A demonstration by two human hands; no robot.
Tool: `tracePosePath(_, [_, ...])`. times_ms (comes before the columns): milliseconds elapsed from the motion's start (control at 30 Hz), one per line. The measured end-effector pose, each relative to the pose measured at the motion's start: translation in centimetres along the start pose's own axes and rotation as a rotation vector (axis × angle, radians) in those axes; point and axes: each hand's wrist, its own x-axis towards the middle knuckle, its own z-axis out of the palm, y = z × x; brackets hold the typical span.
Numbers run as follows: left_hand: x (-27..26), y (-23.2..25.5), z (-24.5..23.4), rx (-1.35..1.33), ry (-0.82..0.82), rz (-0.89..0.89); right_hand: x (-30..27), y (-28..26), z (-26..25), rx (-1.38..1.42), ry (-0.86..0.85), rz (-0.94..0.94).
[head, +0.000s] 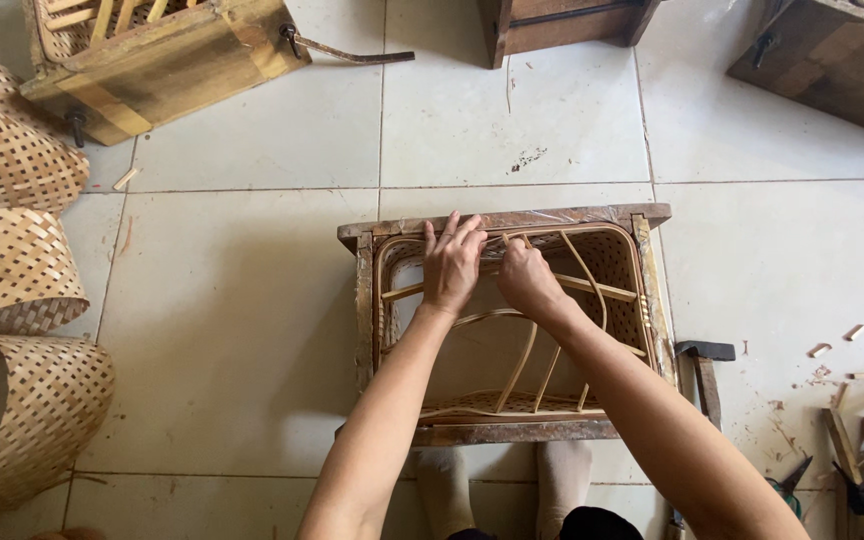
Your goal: The person weaves a rectangular basket by inserting and securing bamboo strips into a wooden mold. They use a hammer to tap the strips into place and adjust the frame to ensure a tight fit.
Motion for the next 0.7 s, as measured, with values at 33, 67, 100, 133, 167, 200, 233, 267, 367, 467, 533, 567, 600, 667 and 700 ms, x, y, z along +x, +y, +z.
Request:
tracePosePath(33, [0.0, 0.0, -0.1, 0.002, -0.010, -0.008, 0.0, -0.1, 0.0, -0.158, -0.027, -0.066])
tracePosePath(67, [0.1, 0.0, -0.1, 0.003, -0.018, -0.018, 0.0, 0.0, -0.1, -0.317, -0.056, -0.134])
tracePosePath(100, [0.2, 0.1, -0.1, 0.004, -0.026, -0.028, 0.0, 0.1, -0.2, -0.477, -0.084, -0.203])
tracePosePath(133, [0.2, 0.1, -0.1, 0.007, -0.024, -0.027, 0.0, 0.1, -0.3, -0.570, -0.095, -0.251])
tracePosePath(167, [0.2, 0.2, -0.1, 0.009, -0.021, -0.026, 0.0, 0.1, -0.3, -0.663, -0.106, -0.300])
tracePosePath(200, [0.0, 0.3, 0.0, 0.010, -0.018, -0.030, -0.1, 0.1, -0.2, -0.758, -0.120, -0.352])
tracePosePath(233, [0.2, 0.3, 0.1, 0.026, -0.017, -0.032, 0.1, 0.2, -0.2, -0.797, -0.105, -0.375])
tracePosePath(267, [0.6, 0.4, 0.0, 0.041, -0.025, -0.032, 0.3, 0.3, -0.1, -0.830, -0.094, -0.394])
tracePosePath(367, [0.8, 0.4, 0.1, 0.042, -0.008, -0.041, 0.6, 0.2, 0.2, -0.812, -0.064, -0.442])
tracePosePath(467, [0.5, 0.6, -0.1, 0.036, 0.014, -0.038, 0.7, 0.7, 0.8, -0.622, -0.075, -0.403])
tracePosePath(533, [0.5, 0.6, -0.2, 0.040, 0.027, -0.033, 1.1, 1.0, 1.4, -0.392, -0.040, -0.304])
tracePosePath(567, [0.6, 0.6, -0.2, 0.044, 0.032, -0.033, 1.1, 1.0, 1.7, -0.241, 0.001, -0.231])
tracePosePath(600, [0.6, 0.6, -0.1, 0.046, 0.038, -0.033, 1.1, 1.0, 1.7, -0.093, 0.041, -0.156])
tracePosePath(667, [0.7, 0.4, -0.2, 0.020, 0.009, -0.028, 0.4, 0.4, 1.1, 0.035, 0.087, -0.076])
tracePosePath(700, [0.9, 0.2, -0.5, 0.009, -0.003, -0.024, 0.0, -0.4, 0.2, 0.099, 0.111, -0.038])
